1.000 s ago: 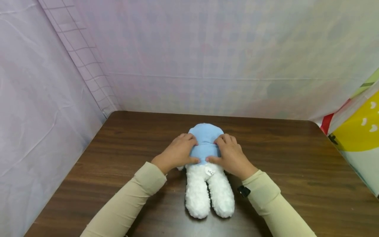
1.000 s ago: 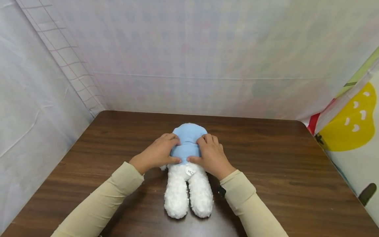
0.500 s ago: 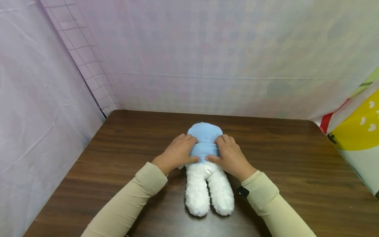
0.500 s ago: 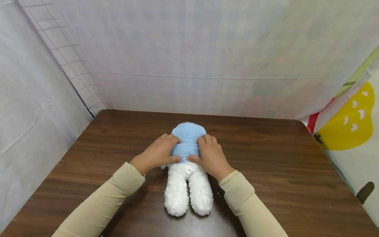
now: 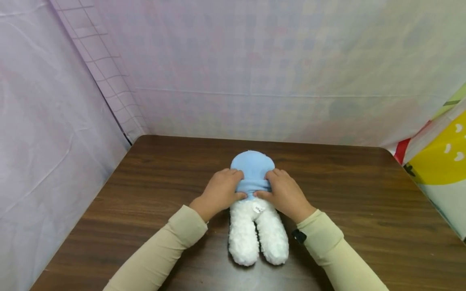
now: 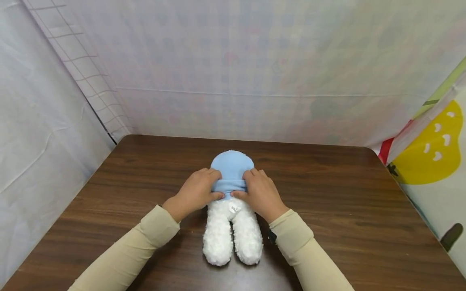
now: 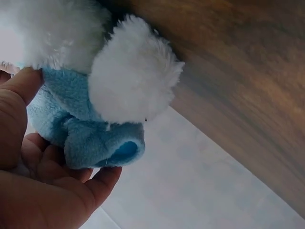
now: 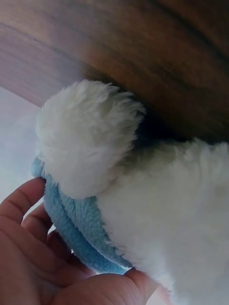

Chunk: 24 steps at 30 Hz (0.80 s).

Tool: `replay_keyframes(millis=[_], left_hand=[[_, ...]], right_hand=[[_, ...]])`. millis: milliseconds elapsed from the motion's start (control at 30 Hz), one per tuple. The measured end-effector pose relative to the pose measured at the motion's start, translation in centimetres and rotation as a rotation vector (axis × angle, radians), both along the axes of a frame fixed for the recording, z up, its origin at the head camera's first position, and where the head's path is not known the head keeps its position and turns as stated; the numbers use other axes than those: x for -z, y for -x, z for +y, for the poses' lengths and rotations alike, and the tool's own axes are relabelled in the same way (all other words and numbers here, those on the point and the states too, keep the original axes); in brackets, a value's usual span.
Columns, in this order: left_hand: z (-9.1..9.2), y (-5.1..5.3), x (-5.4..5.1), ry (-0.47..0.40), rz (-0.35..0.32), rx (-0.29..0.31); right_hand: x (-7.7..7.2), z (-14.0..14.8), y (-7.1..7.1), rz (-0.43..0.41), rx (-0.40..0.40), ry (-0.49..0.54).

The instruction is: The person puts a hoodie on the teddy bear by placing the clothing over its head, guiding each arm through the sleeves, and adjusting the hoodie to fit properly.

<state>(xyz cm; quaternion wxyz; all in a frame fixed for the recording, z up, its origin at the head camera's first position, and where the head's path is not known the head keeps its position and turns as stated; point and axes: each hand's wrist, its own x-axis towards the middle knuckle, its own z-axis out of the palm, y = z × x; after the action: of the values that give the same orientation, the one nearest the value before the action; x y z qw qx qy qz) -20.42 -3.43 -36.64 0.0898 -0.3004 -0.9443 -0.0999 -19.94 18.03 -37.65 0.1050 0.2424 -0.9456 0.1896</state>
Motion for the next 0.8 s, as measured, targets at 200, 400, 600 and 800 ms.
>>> replay_keyframes(millis=[200, 400, 600, 800], left_hand=[[0.17, -0.09, 0.23, -0.021, 0.028, 0.014], [0.38, -0.23, 0.41, -0.015, 0.013, 0.019], [0.48, -0.35, 0.39, -0.008, 0.001, 0.023], [-0.02, -0.6, 0.2, 0.011, -0.048, 0.041]], right_hand=[[0.07, 0.0, 0.03, 0.032, -0.015, 0.006], [0.08, -0.03, -0.06, 0.032, -0.036, 0.044], [0.0, 0.08, -0.06, 0.035, -0.04, 0.07], [0.47, 0.72, -0.2, -0.001, -0.032, 0.073]])
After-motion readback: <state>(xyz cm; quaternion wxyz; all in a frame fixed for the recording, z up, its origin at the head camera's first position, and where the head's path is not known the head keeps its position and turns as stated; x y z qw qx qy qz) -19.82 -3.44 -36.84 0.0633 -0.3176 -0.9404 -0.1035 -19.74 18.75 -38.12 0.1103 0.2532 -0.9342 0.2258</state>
